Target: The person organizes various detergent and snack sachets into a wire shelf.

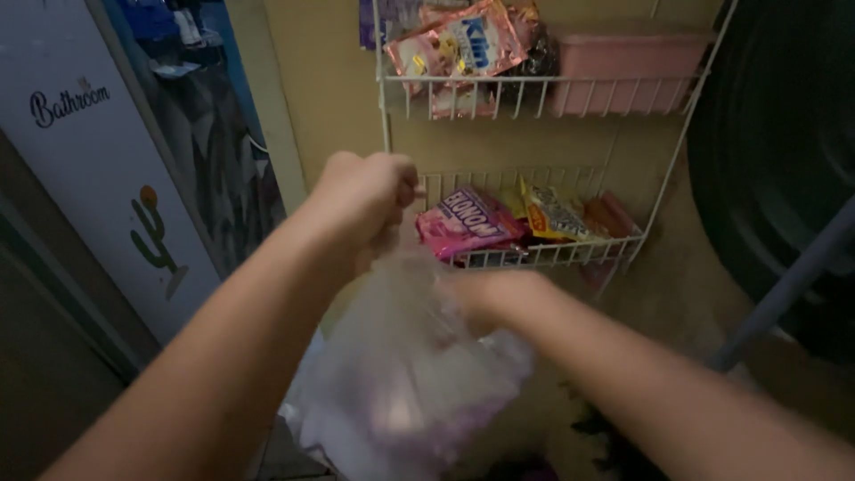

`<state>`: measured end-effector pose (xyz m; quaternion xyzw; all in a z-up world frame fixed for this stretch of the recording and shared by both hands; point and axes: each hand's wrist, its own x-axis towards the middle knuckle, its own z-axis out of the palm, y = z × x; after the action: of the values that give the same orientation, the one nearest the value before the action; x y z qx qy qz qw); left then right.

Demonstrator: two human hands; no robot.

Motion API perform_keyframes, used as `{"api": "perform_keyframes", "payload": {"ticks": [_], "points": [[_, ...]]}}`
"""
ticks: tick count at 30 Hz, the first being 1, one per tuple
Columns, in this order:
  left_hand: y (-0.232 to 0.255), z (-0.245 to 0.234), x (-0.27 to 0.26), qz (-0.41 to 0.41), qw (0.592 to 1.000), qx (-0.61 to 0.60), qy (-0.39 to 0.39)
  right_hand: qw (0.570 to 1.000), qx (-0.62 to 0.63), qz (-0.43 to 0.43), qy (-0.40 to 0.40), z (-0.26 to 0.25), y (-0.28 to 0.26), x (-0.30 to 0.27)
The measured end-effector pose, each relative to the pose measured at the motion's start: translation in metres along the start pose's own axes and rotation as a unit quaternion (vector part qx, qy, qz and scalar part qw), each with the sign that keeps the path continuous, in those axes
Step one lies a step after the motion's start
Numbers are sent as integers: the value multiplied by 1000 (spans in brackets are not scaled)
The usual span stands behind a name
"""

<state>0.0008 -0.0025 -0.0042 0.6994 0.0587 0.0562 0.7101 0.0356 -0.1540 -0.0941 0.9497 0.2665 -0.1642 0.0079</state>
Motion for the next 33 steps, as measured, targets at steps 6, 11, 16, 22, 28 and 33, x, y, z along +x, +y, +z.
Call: {"api": "perform_keyframes", "payload": {"ticks": [6, 11, 16, 22, 28, 33], "points": [[-15, -9, 44, -179, 937, -277, -110, 976, 153, -74, 137, -68, 7, -16], [5, -7, 40, -207, 924, -287, -142, 923, 151, -98, 339, -88, 31, -24], [38, 1, 36, -195, 933, -274, -131, 872, 91, -179, 446, -97, 47, -25], [74, -3, 46, -122, 941, -286, -132, 832, 89, -195, 511, -129, 34, -52], [117, 0, 35, -64, 981, -151, -107, 815, 38, -140, 560, -164, 28, -60], [141, -2, 49, -65, 981, -146, -108, 751, -22, -113, 650, -194, 27, -50]]}}
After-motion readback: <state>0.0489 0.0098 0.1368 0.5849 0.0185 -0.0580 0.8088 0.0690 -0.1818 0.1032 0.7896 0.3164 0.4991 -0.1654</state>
